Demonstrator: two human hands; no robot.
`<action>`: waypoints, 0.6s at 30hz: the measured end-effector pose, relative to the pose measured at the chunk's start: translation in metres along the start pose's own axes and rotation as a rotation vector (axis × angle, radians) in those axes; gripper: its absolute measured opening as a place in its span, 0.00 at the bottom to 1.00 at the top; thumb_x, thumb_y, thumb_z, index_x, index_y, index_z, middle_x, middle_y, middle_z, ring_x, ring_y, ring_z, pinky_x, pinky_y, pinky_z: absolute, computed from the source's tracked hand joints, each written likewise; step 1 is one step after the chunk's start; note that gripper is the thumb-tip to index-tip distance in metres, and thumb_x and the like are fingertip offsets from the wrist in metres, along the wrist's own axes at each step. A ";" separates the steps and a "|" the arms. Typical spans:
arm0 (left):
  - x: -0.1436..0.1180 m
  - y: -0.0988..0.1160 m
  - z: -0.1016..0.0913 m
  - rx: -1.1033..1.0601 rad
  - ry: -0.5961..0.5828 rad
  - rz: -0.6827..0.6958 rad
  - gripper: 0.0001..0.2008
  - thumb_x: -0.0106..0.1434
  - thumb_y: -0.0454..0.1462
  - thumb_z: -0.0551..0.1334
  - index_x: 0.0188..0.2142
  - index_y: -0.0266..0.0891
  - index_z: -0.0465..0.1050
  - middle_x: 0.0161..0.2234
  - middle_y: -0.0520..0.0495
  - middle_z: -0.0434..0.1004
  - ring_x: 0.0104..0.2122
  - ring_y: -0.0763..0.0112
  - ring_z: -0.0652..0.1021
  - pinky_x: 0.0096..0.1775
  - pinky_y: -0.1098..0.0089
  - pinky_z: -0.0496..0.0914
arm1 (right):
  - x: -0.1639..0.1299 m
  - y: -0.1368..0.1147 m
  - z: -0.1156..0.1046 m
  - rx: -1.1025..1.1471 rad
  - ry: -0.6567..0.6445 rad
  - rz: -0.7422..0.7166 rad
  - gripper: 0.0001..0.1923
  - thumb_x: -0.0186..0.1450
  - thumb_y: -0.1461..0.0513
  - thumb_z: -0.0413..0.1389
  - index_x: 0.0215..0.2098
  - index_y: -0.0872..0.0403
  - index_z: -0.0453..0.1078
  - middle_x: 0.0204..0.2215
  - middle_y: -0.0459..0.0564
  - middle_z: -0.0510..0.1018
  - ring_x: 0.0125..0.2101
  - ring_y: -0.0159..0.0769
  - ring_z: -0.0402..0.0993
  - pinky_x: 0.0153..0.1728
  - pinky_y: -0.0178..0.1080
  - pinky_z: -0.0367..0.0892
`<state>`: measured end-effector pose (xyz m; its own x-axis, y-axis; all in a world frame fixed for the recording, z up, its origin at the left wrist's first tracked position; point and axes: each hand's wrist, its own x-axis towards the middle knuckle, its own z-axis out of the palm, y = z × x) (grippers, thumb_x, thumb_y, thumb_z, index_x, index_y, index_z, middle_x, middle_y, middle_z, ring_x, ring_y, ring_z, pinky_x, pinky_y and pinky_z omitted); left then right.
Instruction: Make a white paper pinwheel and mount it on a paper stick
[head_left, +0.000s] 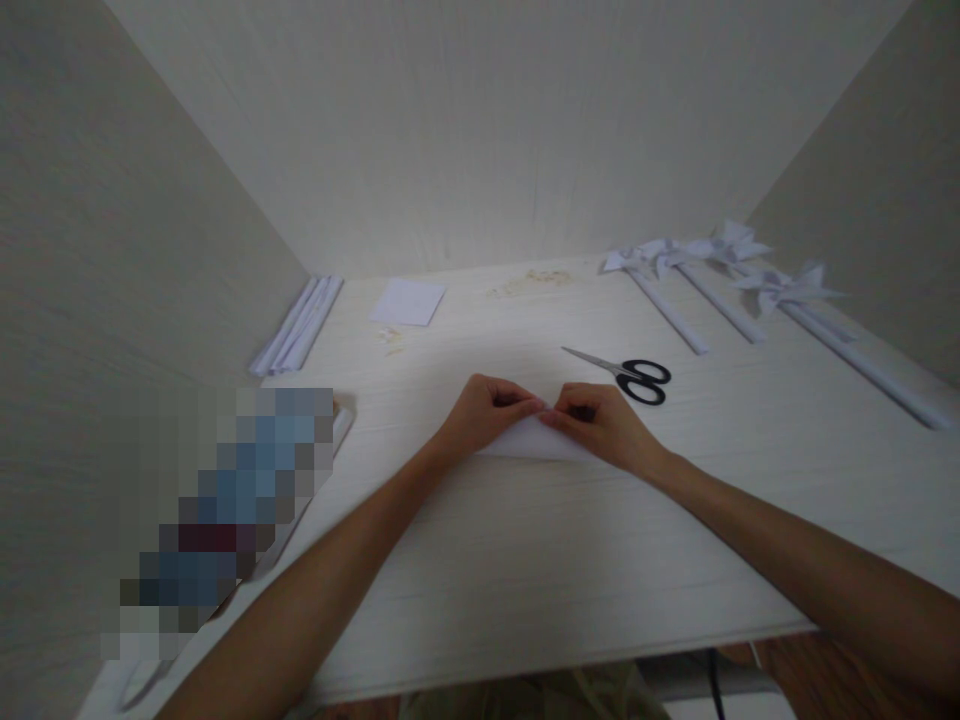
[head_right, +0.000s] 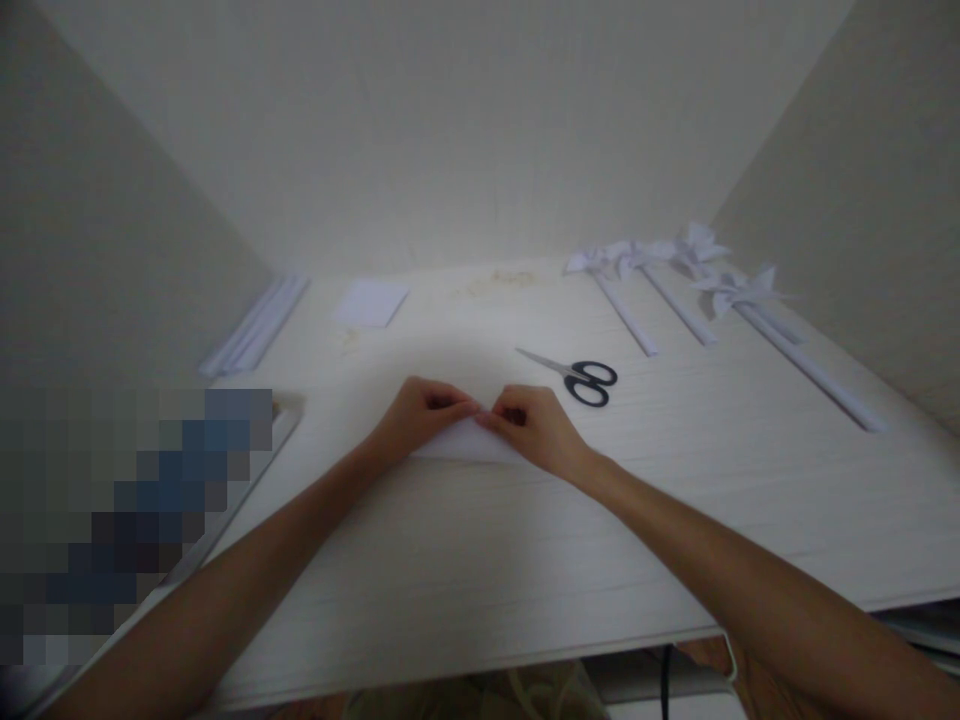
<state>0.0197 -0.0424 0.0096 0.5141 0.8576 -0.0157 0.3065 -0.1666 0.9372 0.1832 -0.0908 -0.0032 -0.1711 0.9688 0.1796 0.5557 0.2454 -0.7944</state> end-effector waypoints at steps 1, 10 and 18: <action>0.000 0.000 0.000 0.004 0.000 0.000 0.06 0.48 0.37 0.62 0.23 0.35 0.76 0.21 0.49 0.77 0.21 0.76 0.73 0.23 0.77 0.65 | 0.000 0.000 0.000 -0.001 0.000 0.002 0.15 0.57 0.56 0.53 0.17 0.57 0.62 0.16 0.43 0.63 0.18 0.26 0.56 0.18 0.31 0.51; 0.002 -0.001 -0.003 -0.001 -0.049 -0.003 0.10 0.48 0.41 0.62 0.24 0.34 0.75 0.20 0.51 0.75 0.20 0.77 0.71 0.22 0.77 0.63 | 0.004 0.000 -0.003 0.050 0.055 0.025 0.15 0.56 0.57 0.53 0.15 0.57 0.60 0.15 0.42 0.59 0.18 0.25 0.53 0.18 0.31 0.49; 0.003 -0.002 -0.006 0.009 -0.095 -0.038 0.12 0.47 0.42 0.62 0.21 0.33 0.74 0.17 0.52 0.69 0.17 0.81 0.66 0.19 0.78 0.58 | 0.007 0.006 -0.007 0.146 -0.053 0.099 0.15 0.53 0.55 0.55 0.15 0.57 0.61 0.13 0.40 0.59 0.16 0.24 0.52 0.16 0.31 0.47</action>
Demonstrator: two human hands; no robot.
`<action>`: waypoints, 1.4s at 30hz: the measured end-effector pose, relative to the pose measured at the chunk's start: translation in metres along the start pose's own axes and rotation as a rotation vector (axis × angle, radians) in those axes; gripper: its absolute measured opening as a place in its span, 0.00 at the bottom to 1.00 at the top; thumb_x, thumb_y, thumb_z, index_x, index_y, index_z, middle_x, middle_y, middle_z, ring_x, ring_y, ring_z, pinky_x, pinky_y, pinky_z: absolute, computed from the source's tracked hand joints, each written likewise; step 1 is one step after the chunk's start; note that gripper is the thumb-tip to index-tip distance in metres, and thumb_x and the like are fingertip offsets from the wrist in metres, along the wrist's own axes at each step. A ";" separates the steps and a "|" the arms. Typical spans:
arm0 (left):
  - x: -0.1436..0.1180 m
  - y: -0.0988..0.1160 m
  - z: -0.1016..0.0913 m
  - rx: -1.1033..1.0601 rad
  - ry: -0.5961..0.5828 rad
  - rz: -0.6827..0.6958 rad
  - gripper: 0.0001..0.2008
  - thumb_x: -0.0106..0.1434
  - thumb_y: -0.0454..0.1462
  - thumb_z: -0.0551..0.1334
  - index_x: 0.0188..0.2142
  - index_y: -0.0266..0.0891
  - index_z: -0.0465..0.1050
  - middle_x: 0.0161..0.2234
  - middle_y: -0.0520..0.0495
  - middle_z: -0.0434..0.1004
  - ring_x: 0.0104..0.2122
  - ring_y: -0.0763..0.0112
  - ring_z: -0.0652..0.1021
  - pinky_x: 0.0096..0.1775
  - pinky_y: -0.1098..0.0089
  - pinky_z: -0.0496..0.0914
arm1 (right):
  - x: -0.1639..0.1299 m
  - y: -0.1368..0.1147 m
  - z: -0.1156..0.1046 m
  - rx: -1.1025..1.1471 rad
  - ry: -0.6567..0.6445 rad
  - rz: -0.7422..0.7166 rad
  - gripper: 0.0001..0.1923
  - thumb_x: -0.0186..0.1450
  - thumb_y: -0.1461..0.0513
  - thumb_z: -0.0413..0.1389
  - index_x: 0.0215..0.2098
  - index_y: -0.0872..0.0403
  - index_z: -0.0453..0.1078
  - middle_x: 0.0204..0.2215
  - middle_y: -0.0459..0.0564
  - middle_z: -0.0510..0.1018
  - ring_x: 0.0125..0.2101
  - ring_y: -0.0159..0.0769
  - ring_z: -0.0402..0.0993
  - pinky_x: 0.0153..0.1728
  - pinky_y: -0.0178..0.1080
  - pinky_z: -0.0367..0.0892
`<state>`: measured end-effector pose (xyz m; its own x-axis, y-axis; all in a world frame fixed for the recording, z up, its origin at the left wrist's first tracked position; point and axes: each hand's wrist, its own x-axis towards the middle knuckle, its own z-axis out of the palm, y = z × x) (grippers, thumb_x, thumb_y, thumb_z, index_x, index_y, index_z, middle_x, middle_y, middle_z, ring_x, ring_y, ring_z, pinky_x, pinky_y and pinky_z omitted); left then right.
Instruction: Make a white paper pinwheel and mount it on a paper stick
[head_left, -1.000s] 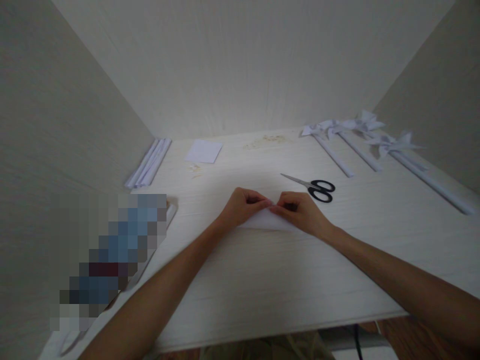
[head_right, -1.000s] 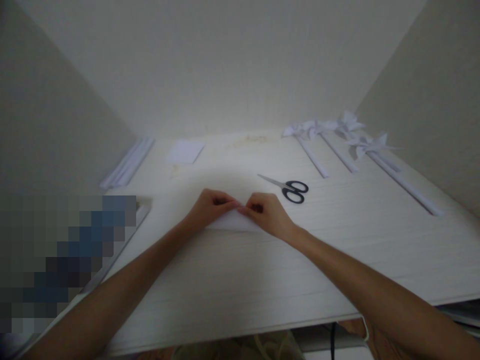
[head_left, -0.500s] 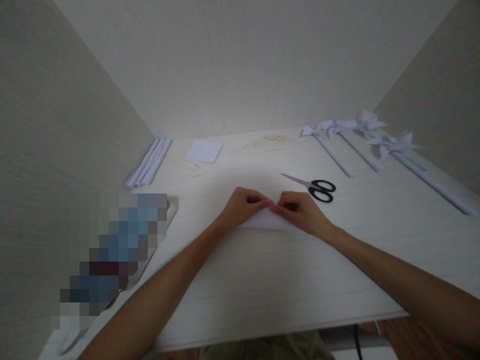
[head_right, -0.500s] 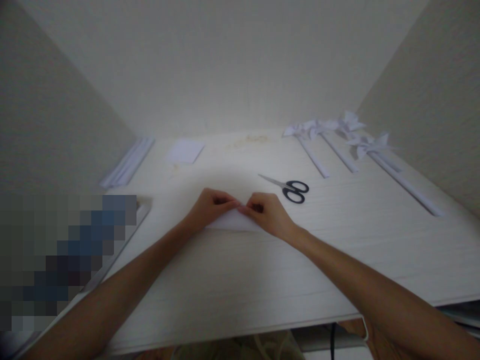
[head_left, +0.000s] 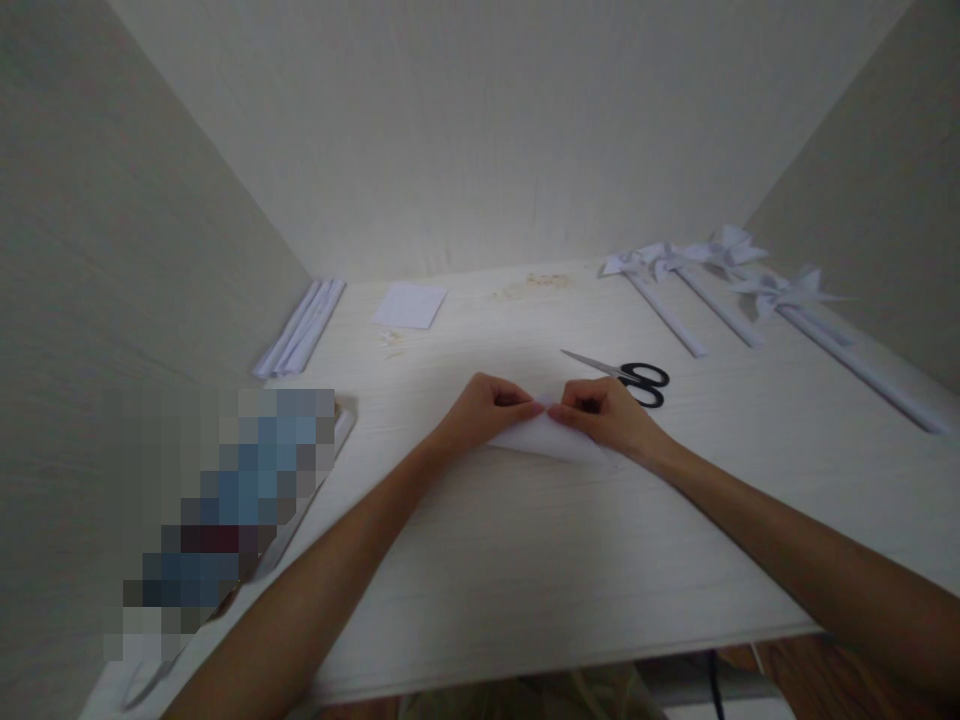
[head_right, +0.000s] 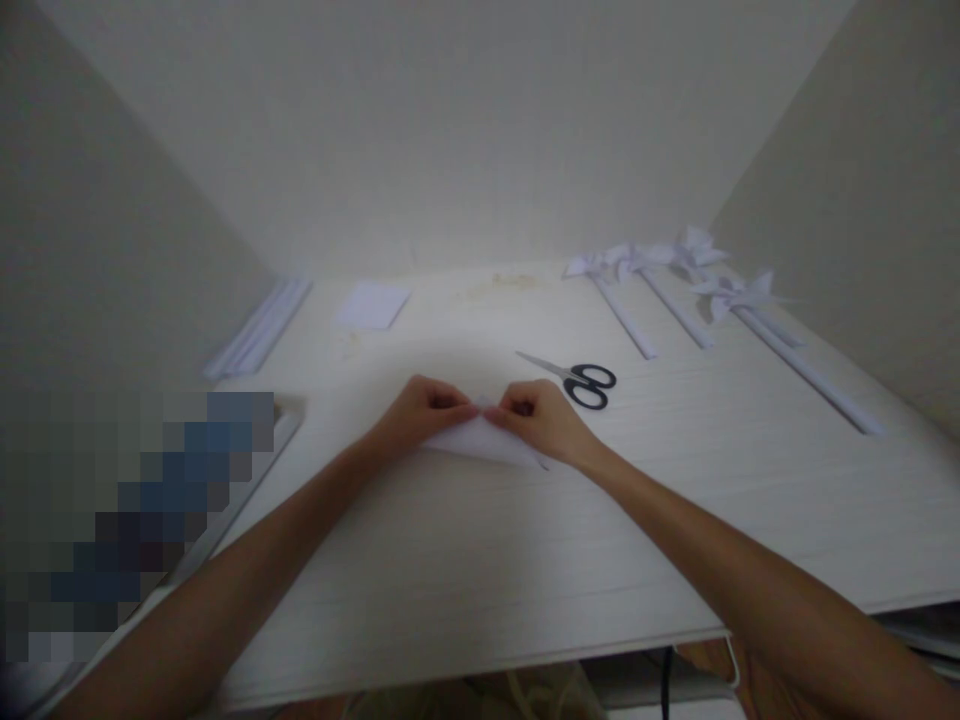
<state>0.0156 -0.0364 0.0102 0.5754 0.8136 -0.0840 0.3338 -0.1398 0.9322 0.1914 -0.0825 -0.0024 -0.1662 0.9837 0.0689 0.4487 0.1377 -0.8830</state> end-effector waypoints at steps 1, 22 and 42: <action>0.000 0.000 0.000 0.007 -0.008 0.000 0.12 0.47 0.42 0.62 0.21 0.33 0.74 0.16 0.53 0.69 0.17 0.81 0.66 0.19 0.78 0.57 | 0.001 0.001 -0.001 0.020 -0.004 0.013 0.14 0.52 0.56 0.56 0.17 0.57 0.63 0.13 0.41 0.60 0.16 0.24 0.53 0.16 0.31 0.47; -0.003 0.014 -0.007 0.372 -0.053 0.146 0.15 0.55 0.42 0.56 0.33 0.35 0.75 0.30 0.48 0.77 0.29 0.70 0.75 0.31 0.71 0.67 | 0.013 -0.002 0.003 -0.199 0.054 -0.016 0.07 0.55 0.63 0.51 0.21 0.57 0.64 0.15 0.42 0.62 0.18 0.27 0.56 0.20 0.31 0.50; -0.034 0.006 0.034 1.097 0.000 0.388 0.19 0.62 0.39 0.48 0.46 0.25 0.61 0.51 0.32 0.62 0.52 0.59 0.63 0.52 0.62 0.58 | 0.057 0.009 0.004 -0.559 0.038 -0.037 0.06 0.56 0.64 0.51 0.23 0.56 0.66 0.21 0.46 0.70 0.22 0.29 0.61 0.24 0.31 0.53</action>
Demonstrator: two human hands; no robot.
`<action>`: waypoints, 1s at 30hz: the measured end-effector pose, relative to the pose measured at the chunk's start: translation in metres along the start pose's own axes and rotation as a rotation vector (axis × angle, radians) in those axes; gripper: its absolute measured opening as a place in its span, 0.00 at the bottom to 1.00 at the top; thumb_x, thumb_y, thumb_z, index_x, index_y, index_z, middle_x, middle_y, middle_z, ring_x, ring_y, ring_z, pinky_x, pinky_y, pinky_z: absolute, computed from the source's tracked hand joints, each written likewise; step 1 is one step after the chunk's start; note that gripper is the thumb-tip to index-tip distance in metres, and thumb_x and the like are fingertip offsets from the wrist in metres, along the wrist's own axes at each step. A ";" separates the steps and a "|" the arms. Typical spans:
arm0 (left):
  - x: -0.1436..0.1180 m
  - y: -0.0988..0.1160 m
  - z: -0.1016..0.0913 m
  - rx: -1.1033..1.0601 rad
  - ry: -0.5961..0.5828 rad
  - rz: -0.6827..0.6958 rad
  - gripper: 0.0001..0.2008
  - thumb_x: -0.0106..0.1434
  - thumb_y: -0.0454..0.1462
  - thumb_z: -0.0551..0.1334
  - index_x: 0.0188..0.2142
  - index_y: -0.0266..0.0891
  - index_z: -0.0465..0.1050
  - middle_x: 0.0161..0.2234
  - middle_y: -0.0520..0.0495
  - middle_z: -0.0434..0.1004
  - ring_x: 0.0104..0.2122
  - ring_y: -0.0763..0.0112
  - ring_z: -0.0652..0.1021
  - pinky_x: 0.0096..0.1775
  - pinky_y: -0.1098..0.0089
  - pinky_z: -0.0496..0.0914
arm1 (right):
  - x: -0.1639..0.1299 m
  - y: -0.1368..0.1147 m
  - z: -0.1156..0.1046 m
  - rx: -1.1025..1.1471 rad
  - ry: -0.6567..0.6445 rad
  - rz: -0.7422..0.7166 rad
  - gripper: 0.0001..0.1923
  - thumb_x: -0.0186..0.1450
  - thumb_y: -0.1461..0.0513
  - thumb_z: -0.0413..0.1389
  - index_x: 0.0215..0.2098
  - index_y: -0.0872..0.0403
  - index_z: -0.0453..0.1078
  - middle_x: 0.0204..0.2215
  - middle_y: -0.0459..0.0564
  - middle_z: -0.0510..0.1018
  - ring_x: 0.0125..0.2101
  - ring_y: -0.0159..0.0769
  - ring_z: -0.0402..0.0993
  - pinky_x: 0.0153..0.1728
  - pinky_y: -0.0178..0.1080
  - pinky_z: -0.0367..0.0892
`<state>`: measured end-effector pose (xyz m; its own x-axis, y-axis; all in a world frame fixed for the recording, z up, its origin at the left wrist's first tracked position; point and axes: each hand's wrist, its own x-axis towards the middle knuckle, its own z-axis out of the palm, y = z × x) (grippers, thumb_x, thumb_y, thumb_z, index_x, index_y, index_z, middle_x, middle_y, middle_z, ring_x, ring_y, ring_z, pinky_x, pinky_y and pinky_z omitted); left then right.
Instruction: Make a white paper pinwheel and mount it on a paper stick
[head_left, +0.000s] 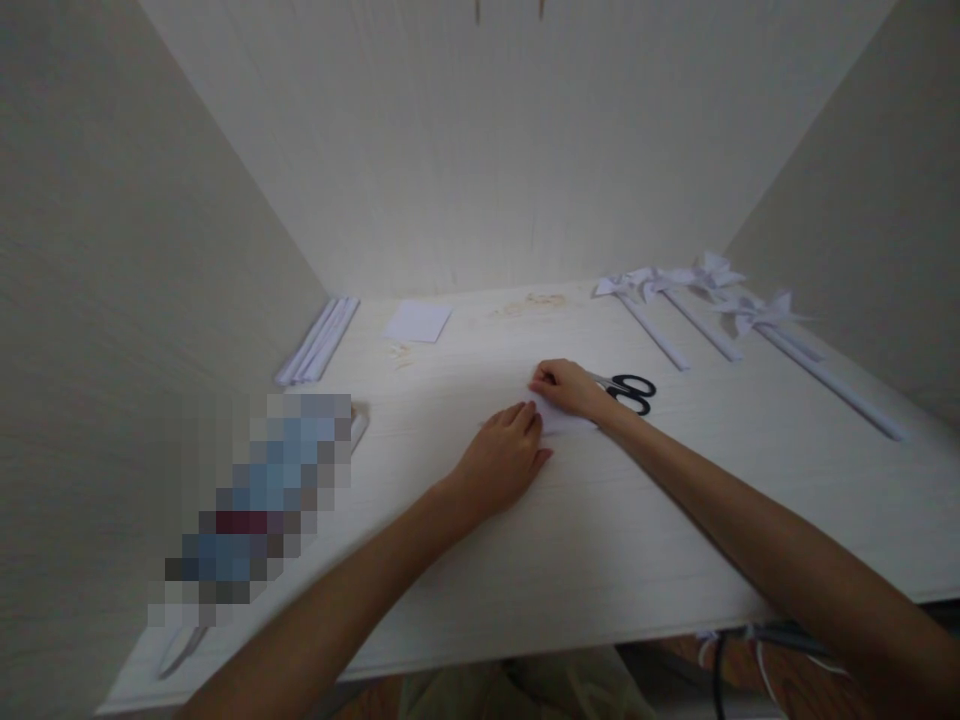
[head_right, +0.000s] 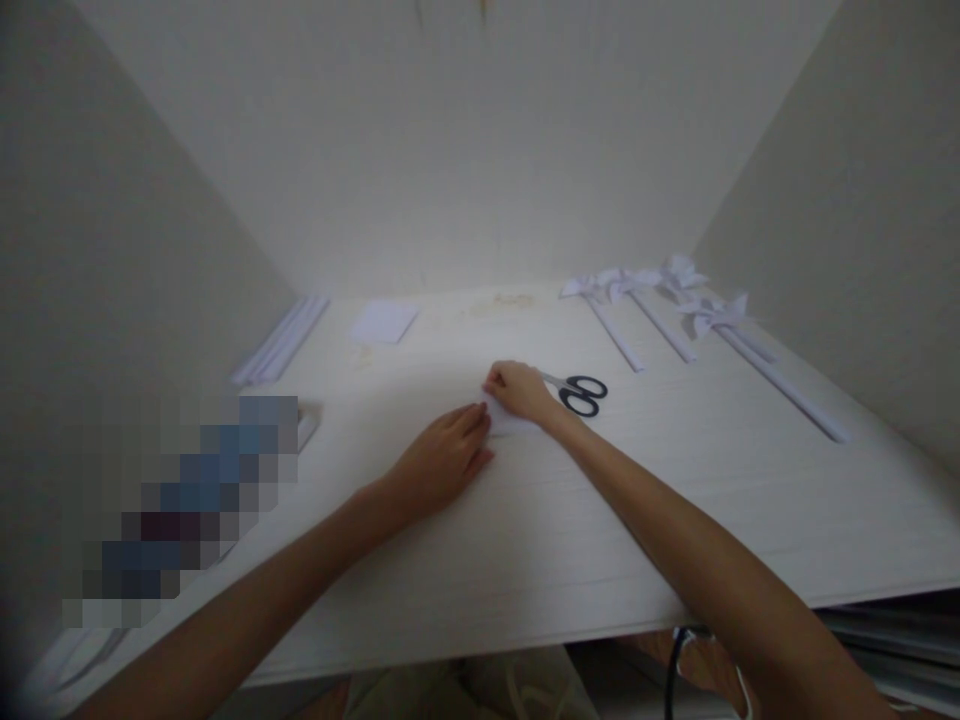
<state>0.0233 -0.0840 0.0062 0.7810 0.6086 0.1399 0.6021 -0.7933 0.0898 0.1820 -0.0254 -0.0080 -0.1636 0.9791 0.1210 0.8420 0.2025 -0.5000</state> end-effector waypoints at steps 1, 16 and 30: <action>0.001 0.001 0.000 -0.015 -0.016 -0.009 0.20 0.62 0.40 0.47 0.46 0.25 0.61 0.52 0.31 0.61 0.53 0.59 0.62 0.53 0.62 0.57 | 0.000 0.000 0.000 -0.006 -0.004 -0.005 0.06 0.57 0.64 0.51 0.23 0.56 0.66 0.21 0.47 0.71 0.22 0.30 0.62 0.24 0.32 0.54; -0.002 0.007 0.008 -0.107 -0.103 -0.008 0.32 0.56 0.55 0.44 0.58 0.47 0.47 0.61 0.36 0.32 0.58 0.41 0.42 0.52 0.45 0.46 | 0.001 0.001 -0.001 -0.021 -0.007 -0.051 0.05 0.58 0.64 0.50 0.25 0.56 0.66 0.23 0.48 0.71 0.24 0.31 0.63 0.26 0.33 0.54; 0.010 0.010 0.017 -0.040 -0.053 -0.102 0.35 0.57 0.55 0.43 0.58 0.36 0.46 0.60 0.30 0.41 0.58 0.44 0.44 0.52 0.46 0.45 | -0.045 -0.022 -0.014 0.314 0.190 -0.142 0.10 0.60 0.63 0.48 0.40 0.56 0.64 0.37 0.54 0.72 0.36 0.36 0.69 0.37 0.39 0.65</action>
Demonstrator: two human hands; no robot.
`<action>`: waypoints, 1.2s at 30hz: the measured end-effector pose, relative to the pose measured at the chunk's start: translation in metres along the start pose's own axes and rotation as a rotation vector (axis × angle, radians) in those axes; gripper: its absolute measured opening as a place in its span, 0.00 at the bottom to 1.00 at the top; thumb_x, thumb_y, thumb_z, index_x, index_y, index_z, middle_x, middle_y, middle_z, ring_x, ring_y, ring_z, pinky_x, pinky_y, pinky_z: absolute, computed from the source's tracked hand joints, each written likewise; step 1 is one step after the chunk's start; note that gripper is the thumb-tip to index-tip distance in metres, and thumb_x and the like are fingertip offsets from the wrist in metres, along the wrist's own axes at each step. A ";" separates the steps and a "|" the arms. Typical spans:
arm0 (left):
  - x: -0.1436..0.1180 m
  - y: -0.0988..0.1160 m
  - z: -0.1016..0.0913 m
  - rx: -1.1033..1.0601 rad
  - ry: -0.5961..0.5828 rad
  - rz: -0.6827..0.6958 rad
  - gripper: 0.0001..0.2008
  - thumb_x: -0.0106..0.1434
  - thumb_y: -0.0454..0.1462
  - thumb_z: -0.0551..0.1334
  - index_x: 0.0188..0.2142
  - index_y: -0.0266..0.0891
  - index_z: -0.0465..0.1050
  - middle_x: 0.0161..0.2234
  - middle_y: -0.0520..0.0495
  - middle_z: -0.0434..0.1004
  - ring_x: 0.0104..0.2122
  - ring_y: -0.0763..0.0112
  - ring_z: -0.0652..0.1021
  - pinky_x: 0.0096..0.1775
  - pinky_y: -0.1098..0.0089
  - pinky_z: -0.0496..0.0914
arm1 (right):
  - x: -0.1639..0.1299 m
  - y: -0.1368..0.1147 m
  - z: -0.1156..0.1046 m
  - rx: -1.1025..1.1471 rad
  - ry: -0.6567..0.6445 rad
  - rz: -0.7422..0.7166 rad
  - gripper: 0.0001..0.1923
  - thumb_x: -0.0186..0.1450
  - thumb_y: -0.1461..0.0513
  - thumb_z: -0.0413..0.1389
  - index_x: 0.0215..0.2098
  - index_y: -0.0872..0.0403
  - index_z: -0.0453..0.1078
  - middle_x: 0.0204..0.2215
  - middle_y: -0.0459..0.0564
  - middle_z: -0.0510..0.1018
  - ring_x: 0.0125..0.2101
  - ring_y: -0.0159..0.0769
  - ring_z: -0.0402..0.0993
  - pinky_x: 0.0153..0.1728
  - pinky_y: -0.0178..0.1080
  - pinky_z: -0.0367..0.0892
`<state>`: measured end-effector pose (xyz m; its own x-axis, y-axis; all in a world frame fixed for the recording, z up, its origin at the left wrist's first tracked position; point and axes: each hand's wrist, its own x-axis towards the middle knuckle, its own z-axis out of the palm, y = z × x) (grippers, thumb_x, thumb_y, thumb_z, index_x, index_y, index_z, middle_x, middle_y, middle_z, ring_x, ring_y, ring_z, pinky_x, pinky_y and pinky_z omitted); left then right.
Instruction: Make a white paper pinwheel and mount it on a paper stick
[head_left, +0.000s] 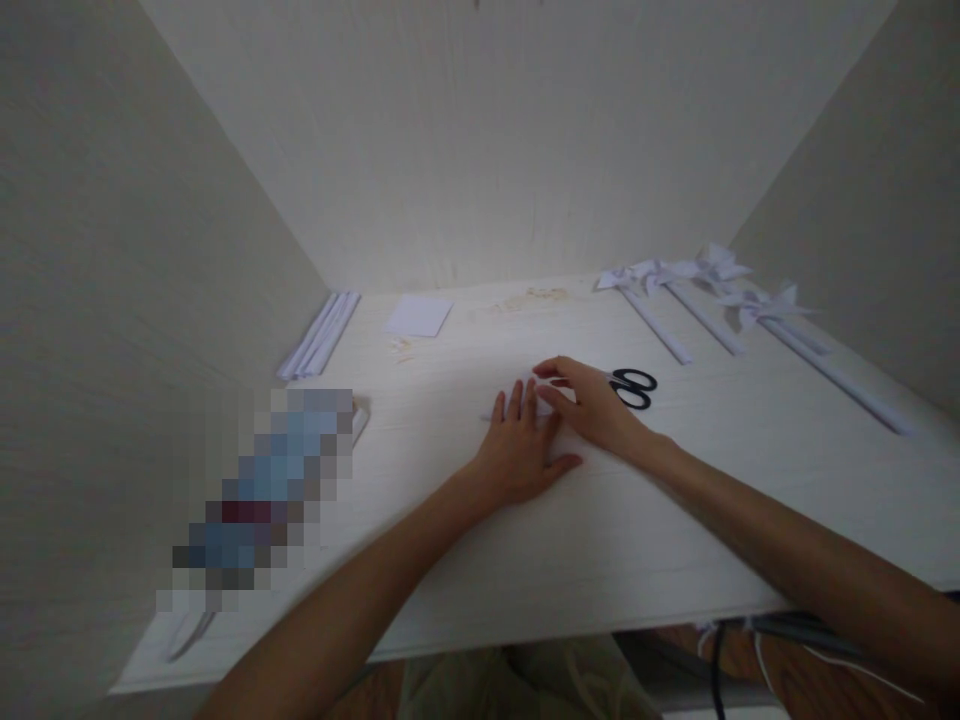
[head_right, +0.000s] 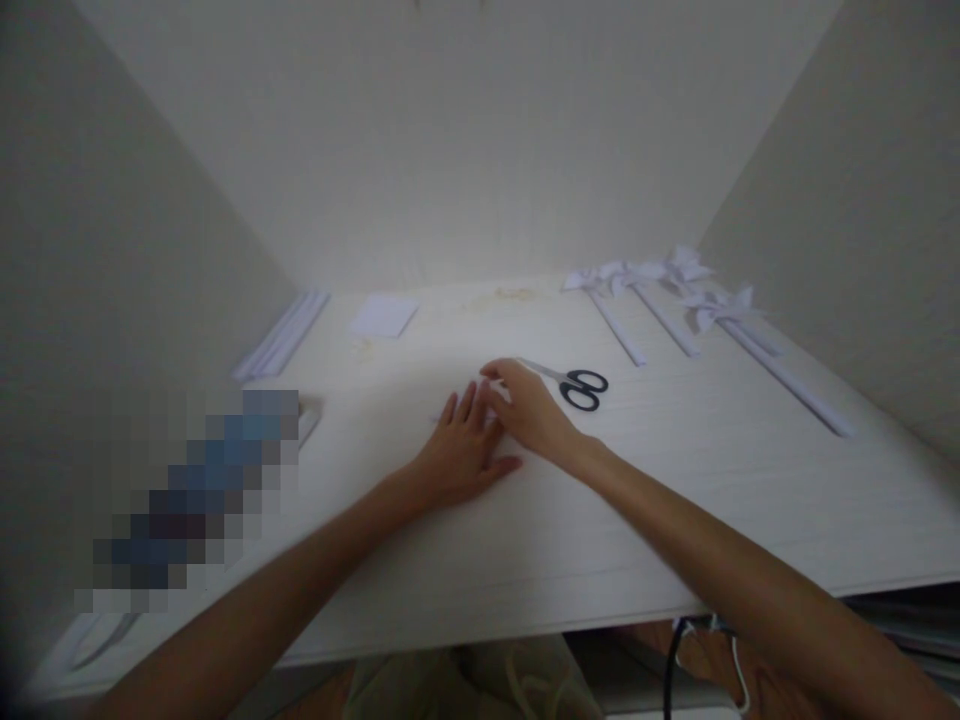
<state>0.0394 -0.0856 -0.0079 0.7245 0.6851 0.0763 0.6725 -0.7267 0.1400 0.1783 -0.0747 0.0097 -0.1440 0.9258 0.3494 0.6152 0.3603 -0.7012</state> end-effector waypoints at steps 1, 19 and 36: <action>0.000 0.000 0.001 0.001 0.001 -0.005 0.36 0.57 0.55 0.44 0.58 0.34 0.46 0.59 0.29 0.41 0.58 0.44 0.44 0.53 0.47 0.45 | -0.008 -0.004 0.002 -0.017 -0.032 -0.006 0.12 0.60 0.63 0.48 0.42 0.56 0.63 0.39 0.55 0.72 0.37 0.37 0.69 0.39 0.41 0.65; -0.025 -0.026 -0.006 0.039 -0.031 -0.003 0.36 0.59 0.51 0.42 0.57 0.22 0.44 0.59 0.29 0.43 0.59 0.59 0.46 0.56 0.60 0.49 | -0.042 -0.003 0.023 -0.326 -0.246 -0.173 0.33 0.62 0.51 0.43 0.60 0.61 0.43 0.58 0.63 0.52 0.58 0.43 0.45 0.55 0.49 0.52; -0.048 -0.035 -0.008 0.079 -0.003 -0.060 0.36 0.60 0.52 0.40 0.57 0.25 0.45 0.59 0.33 0.43 0.59 0.61 0.47 0.56 0.60 0.50 | -0.035 -0.008 0.024 -0.555 -0.345 -0.208 0.38 0.57 0.42 0.41 0.59 0.53 0.48 0.59 0.62 0.48 0.58 0.53 0.39 0.54 0.52 0.48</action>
<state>-0.0205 -0.0924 -0.0087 0.6830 0.7273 0.0673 0.7243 -0.6863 0.0660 0.1598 -0.1075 -0.0113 -0.4844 0.8600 0.1603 0.8408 0.5083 -0.1862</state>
